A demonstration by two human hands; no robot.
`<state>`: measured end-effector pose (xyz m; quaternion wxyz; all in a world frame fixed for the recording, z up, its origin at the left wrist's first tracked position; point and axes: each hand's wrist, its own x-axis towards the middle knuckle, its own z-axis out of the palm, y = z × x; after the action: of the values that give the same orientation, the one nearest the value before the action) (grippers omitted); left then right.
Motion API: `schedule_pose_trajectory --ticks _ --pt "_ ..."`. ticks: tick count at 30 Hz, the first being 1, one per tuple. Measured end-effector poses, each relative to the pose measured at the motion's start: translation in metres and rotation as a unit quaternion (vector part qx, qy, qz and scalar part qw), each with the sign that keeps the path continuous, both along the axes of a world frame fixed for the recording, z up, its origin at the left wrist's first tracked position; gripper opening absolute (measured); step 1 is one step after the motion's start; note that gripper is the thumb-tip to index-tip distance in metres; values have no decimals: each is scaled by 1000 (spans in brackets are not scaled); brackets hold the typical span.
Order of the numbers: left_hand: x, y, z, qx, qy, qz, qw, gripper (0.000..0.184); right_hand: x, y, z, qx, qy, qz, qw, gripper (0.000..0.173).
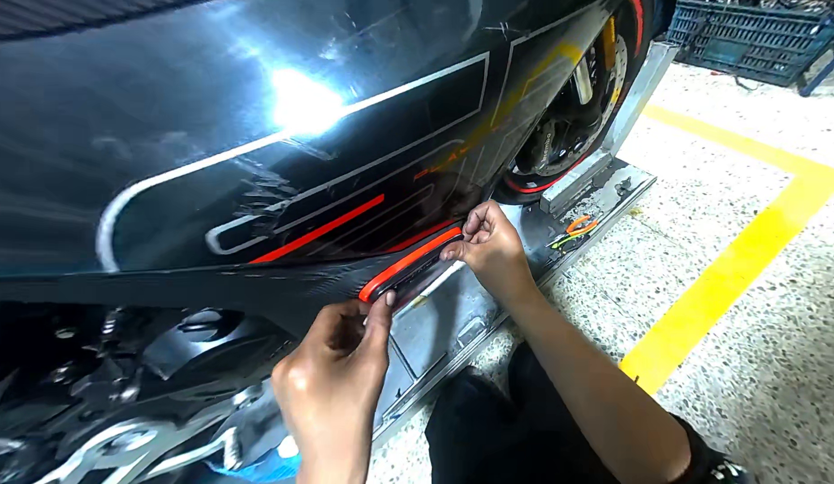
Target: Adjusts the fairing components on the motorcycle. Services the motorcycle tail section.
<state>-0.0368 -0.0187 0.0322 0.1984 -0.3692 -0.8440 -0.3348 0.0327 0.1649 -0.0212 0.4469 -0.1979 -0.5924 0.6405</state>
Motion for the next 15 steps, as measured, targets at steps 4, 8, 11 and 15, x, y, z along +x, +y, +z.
schedule_pose_trajectory --ticks 4,8,11,15 --pt "1 6 -13 19 -2 -4 1000 39 10 -8 5 40 -95 -69 992 37" --pt "-1 9 -6 12 -10 10 1000 39 13 -20 -1 55 -178 -43 981 43" --pt "4 10 -5 3 17 23 1000 37 26 -39 -14 52 -173 4 983 42" --pt "6 9 -8 13 19 26 999 35 17 -42 3 6 -161 48 986 36"
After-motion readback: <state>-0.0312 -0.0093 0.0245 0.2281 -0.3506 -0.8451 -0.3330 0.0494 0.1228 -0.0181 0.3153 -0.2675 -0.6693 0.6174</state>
